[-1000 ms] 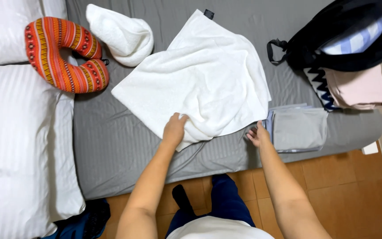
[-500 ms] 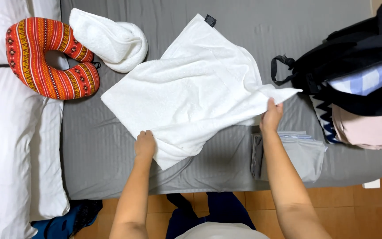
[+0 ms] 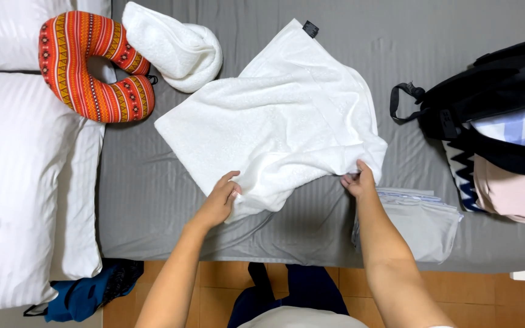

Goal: Organizing and packing various items in a bedroom, including folding a towel and using a duster.

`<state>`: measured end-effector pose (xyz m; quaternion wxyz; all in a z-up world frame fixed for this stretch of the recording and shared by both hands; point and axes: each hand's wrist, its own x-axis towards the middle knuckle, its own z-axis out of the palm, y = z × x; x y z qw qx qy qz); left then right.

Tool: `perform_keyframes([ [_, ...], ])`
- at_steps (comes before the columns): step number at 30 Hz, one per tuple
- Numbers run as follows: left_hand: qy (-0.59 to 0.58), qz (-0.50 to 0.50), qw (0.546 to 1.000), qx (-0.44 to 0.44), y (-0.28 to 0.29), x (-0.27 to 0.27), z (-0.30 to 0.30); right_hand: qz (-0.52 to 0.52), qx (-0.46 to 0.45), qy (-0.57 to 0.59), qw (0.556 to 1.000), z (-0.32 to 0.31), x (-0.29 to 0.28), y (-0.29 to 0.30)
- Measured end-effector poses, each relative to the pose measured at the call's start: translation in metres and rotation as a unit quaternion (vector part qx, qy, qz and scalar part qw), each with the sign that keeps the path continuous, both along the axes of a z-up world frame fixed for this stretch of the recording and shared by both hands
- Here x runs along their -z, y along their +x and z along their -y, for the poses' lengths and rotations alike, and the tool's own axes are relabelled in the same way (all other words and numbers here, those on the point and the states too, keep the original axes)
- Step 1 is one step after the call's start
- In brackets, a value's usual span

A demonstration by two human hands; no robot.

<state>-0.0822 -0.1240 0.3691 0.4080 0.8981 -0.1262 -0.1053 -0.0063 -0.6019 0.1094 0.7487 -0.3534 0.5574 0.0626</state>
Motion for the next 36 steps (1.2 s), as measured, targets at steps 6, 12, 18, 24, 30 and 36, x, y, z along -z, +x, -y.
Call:
perform_keyframes([
  [6,-0.182,-0.197,0.962,-0.046,-0.050,-0.019,-0.046,0.145,0.019,0.014,0.989,0.003,0.001,0.009],
  [12,-0.332,-0.169,0.927,-0.054,-0.123,-0.021,-0.110,0.216,0.011,-0.410,0.886,0.064,-0.136,-0.040],
  [18,-0.056,-0.265,0.949,0.159,-0.217,0.011,-0.091,0.183,0.003,-0.383,0.905,0.074,-0.140,-0.151],
  [24,0.032,-0.273,0.925,0.261,-0.296,0.060,-0.065,-0.011,-0.059,-0.230,0.971,0.108,-0.031,-0.255],
  [30,0.009,-0.227,0.961,0.160,-0.309,0.039,-0.042,0.023,-0.098,-0.270,0.958,0.043,-0.115,-0.304],
  [36,-0.013,-0.231,0.966,0.114,-0.312,0.046,-0.028,0.097,0.105,-0.102,0.985,0.091,-0.061,-0.286],
])
